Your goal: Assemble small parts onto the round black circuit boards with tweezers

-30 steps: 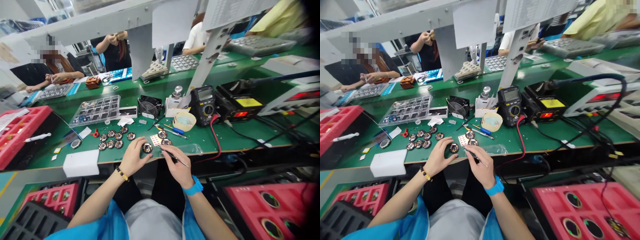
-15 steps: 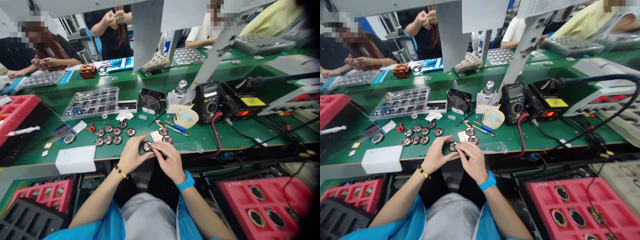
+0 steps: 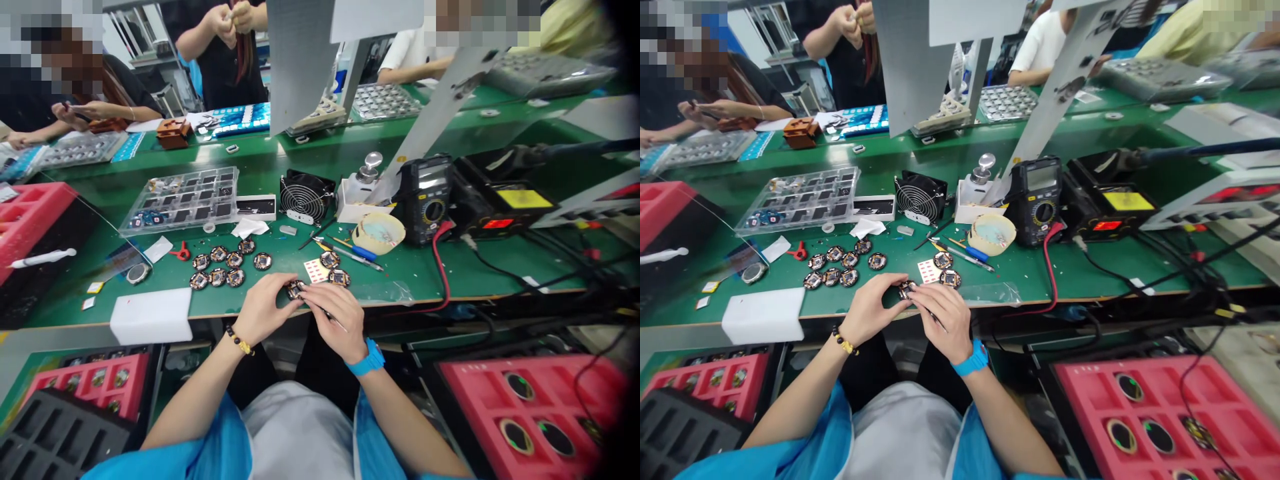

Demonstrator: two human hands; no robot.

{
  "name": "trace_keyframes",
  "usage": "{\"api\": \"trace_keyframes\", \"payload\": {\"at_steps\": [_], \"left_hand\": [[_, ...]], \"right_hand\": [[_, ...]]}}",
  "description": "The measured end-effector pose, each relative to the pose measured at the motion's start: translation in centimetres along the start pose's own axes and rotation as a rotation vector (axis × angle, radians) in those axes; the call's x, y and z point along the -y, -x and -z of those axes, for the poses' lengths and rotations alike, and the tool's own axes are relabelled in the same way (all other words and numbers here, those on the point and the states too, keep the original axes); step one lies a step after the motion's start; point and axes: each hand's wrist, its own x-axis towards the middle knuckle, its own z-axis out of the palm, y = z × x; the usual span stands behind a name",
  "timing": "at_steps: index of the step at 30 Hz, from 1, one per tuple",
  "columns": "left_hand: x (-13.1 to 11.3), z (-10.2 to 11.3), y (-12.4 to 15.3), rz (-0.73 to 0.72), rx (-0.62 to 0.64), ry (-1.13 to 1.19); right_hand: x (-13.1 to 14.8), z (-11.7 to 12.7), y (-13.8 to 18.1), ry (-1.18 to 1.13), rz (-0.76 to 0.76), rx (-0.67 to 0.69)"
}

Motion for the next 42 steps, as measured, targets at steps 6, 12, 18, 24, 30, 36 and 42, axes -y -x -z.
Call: {"api": "trace_keyframes", "payload": {"at_steps": [6, 12, 18, 24, 30, 36, 42], "left_hand": [[-0.1, 0.1, -0.1, -0.026, -0.005, -0.005], [0.0, 0.2, -0.1, -0.031, 0.002, -0.001], [0.0, 0.3, 0.0, -0.040, 0.002, -0.001], [0.0, 0.5, 0.0, -0.024, 0.010, 0.058], [-0.2, 0.3, -0.4, 0.051, -0.072, 0.069], [-0.2, -0.2, -0.4, 0.073, -0.091, 0.089], [1.2, 2.7, -2.4, 0.083, -0.268, 0.137]], "right_hand": [[-1.1, -1.1, 1.0, 0.088, 0.124, -0.065], [-1.3, -1.5, 1.2, 0.117, 0.145, -0.088], [-1.1, -2.1, 1.4, 0.144, 0.152, -0.142], [-0.7, -1.7, 1.1, 0.133, 0.120, -0.131], [-0.5, -1.4, 1.1, 0.104, 0.123, -0.139], [-0.8, -1.2, 1.4, 0.066, 0.129, -0.135], [-0.7, -1.3, 1.2, 0.047, 0.125, -0.151]]}}
